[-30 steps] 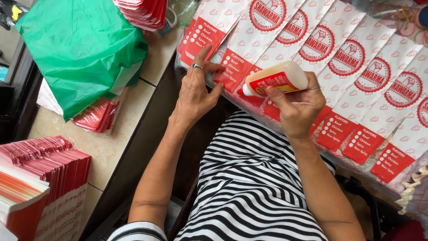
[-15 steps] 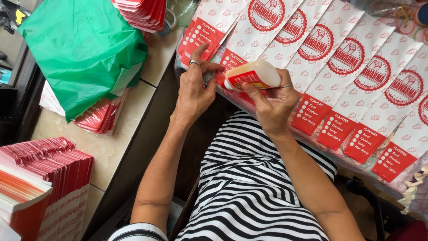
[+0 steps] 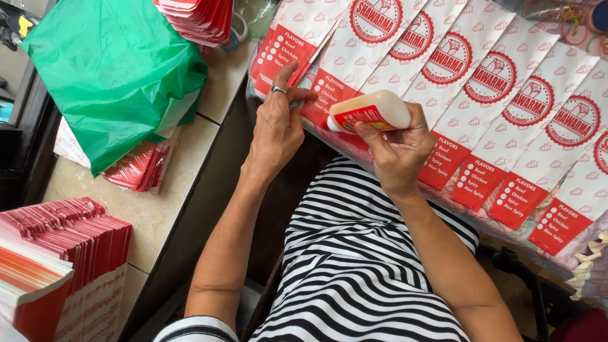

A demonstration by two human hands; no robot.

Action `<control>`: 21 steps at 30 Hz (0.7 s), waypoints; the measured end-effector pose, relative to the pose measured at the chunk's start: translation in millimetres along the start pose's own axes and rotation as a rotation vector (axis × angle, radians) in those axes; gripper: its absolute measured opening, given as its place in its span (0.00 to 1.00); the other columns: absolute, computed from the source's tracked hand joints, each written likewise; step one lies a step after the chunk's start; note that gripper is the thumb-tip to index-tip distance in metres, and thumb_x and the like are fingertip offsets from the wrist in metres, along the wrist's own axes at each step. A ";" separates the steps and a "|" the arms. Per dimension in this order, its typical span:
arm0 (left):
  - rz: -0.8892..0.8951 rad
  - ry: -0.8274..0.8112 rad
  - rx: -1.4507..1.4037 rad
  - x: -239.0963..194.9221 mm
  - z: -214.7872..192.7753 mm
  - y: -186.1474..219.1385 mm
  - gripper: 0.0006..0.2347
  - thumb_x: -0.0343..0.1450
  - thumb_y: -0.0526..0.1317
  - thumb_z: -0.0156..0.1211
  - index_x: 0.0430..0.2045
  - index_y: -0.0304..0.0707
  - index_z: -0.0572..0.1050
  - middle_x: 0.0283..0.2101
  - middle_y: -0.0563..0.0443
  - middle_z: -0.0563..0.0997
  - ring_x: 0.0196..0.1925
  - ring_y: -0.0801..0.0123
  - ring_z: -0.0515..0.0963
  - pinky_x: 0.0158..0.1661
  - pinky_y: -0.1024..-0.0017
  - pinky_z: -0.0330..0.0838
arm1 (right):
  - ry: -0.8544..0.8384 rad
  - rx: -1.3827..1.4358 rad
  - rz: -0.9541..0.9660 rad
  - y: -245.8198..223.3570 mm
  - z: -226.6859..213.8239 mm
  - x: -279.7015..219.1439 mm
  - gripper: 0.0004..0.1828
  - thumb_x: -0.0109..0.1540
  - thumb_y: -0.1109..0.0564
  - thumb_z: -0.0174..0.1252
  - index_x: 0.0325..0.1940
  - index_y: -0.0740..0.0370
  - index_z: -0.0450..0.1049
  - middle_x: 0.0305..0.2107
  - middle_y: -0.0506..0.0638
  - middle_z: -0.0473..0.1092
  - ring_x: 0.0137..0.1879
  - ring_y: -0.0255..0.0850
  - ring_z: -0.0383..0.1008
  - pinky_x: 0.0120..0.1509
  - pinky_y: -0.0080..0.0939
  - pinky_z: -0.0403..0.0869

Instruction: Applying glue to the flaps of paper food bags in batches for assembly.

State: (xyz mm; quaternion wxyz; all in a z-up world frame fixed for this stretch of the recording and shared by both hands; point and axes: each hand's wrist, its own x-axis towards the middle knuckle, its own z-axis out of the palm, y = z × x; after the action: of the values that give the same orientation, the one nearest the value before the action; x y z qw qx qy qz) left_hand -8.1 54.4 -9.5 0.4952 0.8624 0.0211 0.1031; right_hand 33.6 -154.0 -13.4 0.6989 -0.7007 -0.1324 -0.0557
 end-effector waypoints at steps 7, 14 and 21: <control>-0.033 0.050 0.139 2.7 0.5 23.8 0.29 0.70 0.21 0.45 0.69 0.38 0.57 0.44 0.41 0.85 0.54 0.44 0.82 0.56 0.51 0.75 | 0.027 0.127 -0.163 14.6 34.0 16.6 0.20 0.56 0.69 0.75 0.48 0.71 0.74 0.37 0.62 0.78 0.49 0.44 0.78 0.55 0.49 0.78; 0.206 0.045 0.388 5.5 8.8 -5.0 0.31 0.66 0.21 0.46 0.69 0.35 0.60 0.41 0.46 0.82 0.51 0.52 0.78 0.56 0.61 0.73 | 0.089 0.284 0.017 11.4 -10.2 17.3 0.22 0.60 0.67 0.72 0.55 0.66 0.72 0.42 0.58 0.76 0.51 0.42 0.78 0.59 0.49 0.79; 0.361 0.059 0.510 23.2 19.9 -3.9 0.18 0.78 0.28 0.53 0.64 0.20 0.68 0.37 0.34 0.79 0.45 0.45 0.75 0.52 0.57 0.71 | 0.413 0.354 0.166 5.1 -180.1 -16.8 0.26 0.63 0.59 0.67 0.62 0.58 0.65 0.49 0.53 0.74 0.57 0.42 0.78 0.67 0.47 0.76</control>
State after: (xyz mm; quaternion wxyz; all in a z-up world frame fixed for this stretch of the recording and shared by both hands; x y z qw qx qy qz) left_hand 18.8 42.7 -18.9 0.2359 0.9452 -0.0927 0.2058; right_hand 38.2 -334.7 -19.7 0.8246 -0.5501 0.0629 -0.1161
